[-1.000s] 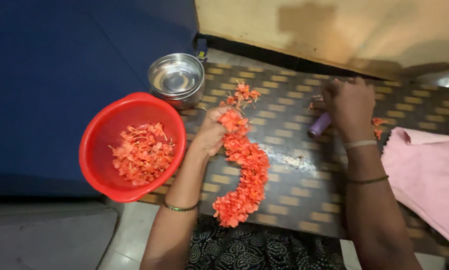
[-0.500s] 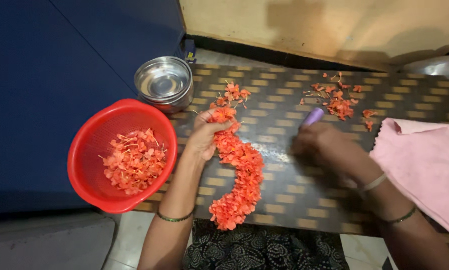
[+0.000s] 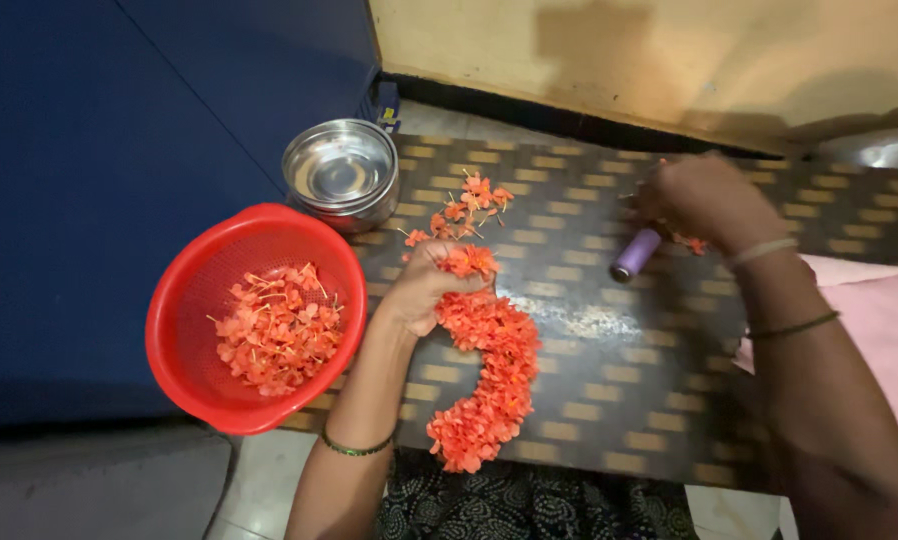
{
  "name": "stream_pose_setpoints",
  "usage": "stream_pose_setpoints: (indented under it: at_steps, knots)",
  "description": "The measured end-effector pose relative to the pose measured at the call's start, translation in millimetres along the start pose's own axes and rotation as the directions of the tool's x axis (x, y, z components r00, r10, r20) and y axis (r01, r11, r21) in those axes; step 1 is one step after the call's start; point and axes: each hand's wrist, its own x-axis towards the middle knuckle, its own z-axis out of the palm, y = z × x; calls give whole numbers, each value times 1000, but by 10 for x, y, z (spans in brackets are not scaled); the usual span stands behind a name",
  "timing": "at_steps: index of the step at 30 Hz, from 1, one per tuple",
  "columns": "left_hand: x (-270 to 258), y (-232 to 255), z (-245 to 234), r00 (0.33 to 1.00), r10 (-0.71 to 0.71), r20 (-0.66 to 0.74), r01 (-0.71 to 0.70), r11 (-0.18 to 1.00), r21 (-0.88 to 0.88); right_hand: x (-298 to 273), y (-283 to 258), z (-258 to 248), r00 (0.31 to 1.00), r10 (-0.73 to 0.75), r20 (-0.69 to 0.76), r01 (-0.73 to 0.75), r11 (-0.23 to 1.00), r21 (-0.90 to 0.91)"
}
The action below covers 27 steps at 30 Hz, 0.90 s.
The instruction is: The person strings orange flowers onto a needle and thread to create a garland. They pick individual flowers from a red colander and the table, thread them one by one, and pull the thread through to extend the garland.
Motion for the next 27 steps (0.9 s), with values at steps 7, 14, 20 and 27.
stream_pose_setpoints:
  at_steps: [7, 14, 20, 27]
  knots:
    - [-22, 8, -44, 999, -30, -25, 31, 999, 40, 428, -697, -39, 949, -267, -168, 314, 850, 424]
    - [18, 28, -56, 950, -43, -310, 12, 995, -101, 491, -1294, 134, 955, -295, -35, 281, 859, 428]
    - [41, 22, -19, 913, -24, -407, -28, 992, -121, 354, -1263, -17, 989, -58, -136, 95, 953, 289]
    - [10, 14, -35, 923, 36, -382, -119, 974, -194, 563, -1612, 264, 896, -124, -426, 315, 853, 415]
